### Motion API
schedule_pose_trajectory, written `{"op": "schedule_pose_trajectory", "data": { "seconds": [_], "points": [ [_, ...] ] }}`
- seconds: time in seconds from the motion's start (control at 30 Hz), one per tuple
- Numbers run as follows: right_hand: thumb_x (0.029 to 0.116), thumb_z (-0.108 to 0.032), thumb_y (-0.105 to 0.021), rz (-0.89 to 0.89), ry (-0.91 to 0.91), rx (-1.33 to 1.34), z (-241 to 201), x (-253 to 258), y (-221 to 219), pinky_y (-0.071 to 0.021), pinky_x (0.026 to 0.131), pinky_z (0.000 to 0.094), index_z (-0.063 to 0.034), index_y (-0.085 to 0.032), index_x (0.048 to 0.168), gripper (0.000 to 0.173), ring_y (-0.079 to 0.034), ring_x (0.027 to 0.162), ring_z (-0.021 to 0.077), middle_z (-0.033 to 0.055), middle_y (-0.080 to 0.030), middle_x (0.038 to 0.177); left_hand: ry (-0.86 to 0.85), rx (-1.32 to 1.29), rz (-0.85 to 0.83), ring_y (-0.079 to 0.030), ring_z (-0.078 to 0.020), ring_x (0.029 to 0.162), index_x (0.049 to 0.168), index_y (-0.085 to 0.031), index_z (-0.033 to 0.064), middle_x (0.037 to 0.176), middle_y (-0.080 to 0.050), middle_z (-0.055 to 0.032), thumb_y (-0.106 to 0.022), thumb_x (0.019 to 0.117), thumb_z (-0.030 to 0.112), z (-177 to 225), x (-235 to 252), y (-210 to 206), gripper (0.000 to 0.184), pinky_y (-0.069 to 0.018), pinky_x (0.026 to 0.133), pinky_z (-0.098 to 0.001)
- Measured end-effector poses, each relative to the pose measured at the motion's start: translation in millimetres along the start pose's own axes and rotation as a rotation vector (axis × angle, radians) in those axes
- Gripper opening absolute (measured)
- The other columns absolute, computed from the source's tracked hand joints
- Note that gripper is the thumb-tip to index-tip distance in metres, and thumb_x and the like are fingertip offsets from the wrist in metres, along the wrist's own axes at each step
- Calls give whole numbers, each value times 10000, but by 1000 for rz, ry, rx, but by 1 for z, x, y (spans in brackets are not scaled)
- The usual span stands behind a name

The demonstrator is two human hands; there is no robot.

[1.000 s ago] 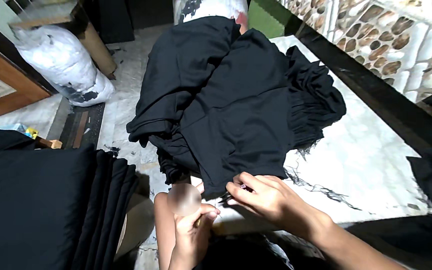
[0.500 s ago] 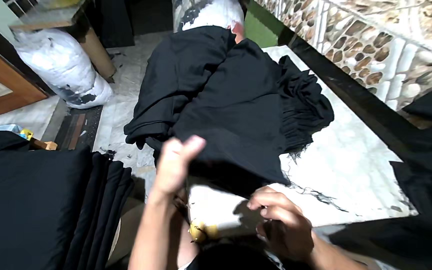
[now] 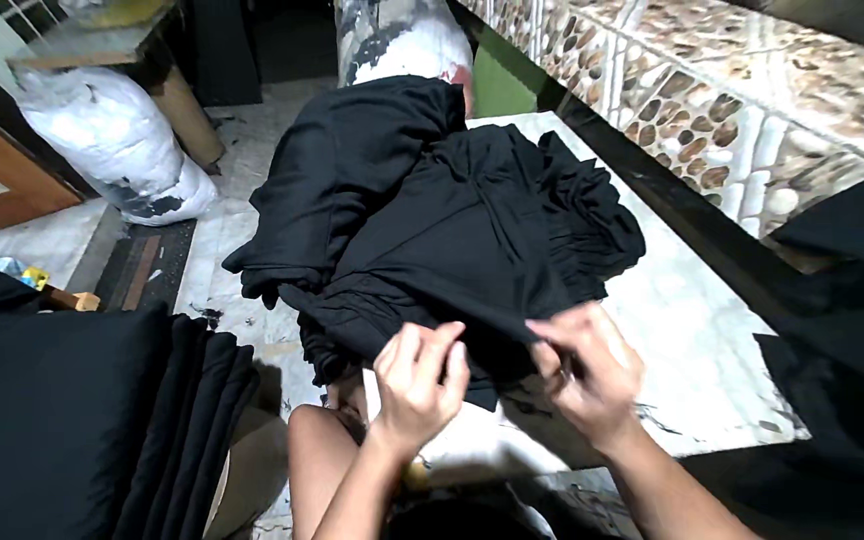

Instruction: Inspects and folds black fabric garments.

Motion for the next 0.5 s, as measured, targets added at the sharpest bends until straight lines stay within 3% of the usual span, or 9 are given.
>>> {"op": "schedule_pose_trajectory", "data": {
  "seconds": [0.1, 0.2, 0.27, 0.33, 0.37, 0.47, 0.5],
  "points": [
    [1075, -262, -511, -28, 197, -8, -36, 1, 15, -393, 585, 211, -122, -563, 906, 225, -466, 617, 143, 30, -474, 698, -89, 141, 50, -595, -152, 766, 885, -642, 53, 795, -591, -74, -602, 928, 219, 19, 6, 5, 176, -498, 729, -210],
    [1089, -308, -486, -36, 245, -20, -40, 15, 25, -380, 583, 223, -122, -552, 890, 280, -445, 604, 145, 29, -441, 682, 100, 234, 214, -611, -144, 890, 764, -668, 72, 851, -618, -77, -687, 804, 165, -2, 15, 20, 103, -494, 833, -211],
    [1096, -308, -477, 15, 200, -11, -36, 29, 22, -389, 615, 218, -98, -542, 882, 306, -462, 632, 138, 48, -449, 704, 161, 203, 259, -550, -151, 994, 806, -697, 37, 933, -583, -88, -681, 783, 95, -19, 16, 27, 64, -419, 920, -224],
    [1091, -271, -477, 75, 77, -3, -24, 39, -1, -424, 632, 163, -74, -534, 844, 321, -506, 661, 90, 55, -485, 723, 279, -141, 249, -631, -28, 983, 929, -761, -5, 965, -694, -20, -651, 831, -16, -12, 13, 26, 148, -505, 893, -154],
    [1061, -213, -510, 74, -2, -21, -14, 40, -19, -434, 602, 192, -41, -563, 823, 299, -523, 654, 115, 76, -509, 722, 424, -433, 217, -678, 14, 947, 1006, -772, 5, 984, -747, 27, -631, 906, -41, -4, 12, 26, 179, -559, 851, -157],
    [895, -11, -627, -144, -212, -71, 13, 35, -72, -472, 491, 478, 63, -688, 886, 96, -636, 616, 344, 203, -631, 797, 864, -980, 262, -717, -48, 880, 1073, -735, 80, 967, -762, 27, -476, 1014, 13, -5, 6, 29, 275, -598, 810, -249],
    [888, -24, -637, -174, -227, -93, 13, 34, -78, -466, 476, 493, 52, -692, 904, 95, -637, 601, 356, 198, -637, 802, 893, -1079, 268, -718, -63, 894, 1130, -690, 78, 986, -753, 13, -492, 1006, 30, -8, 3, 30, 238, -598, 817, -258]
  ]
}}
Point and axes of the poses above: each hand's wrist, its own x-axis towards the middle knuckle, its own y-axis out of the back of the hand, z = x × y, the point moved 1 cm from there along x, towards the middle knuckle
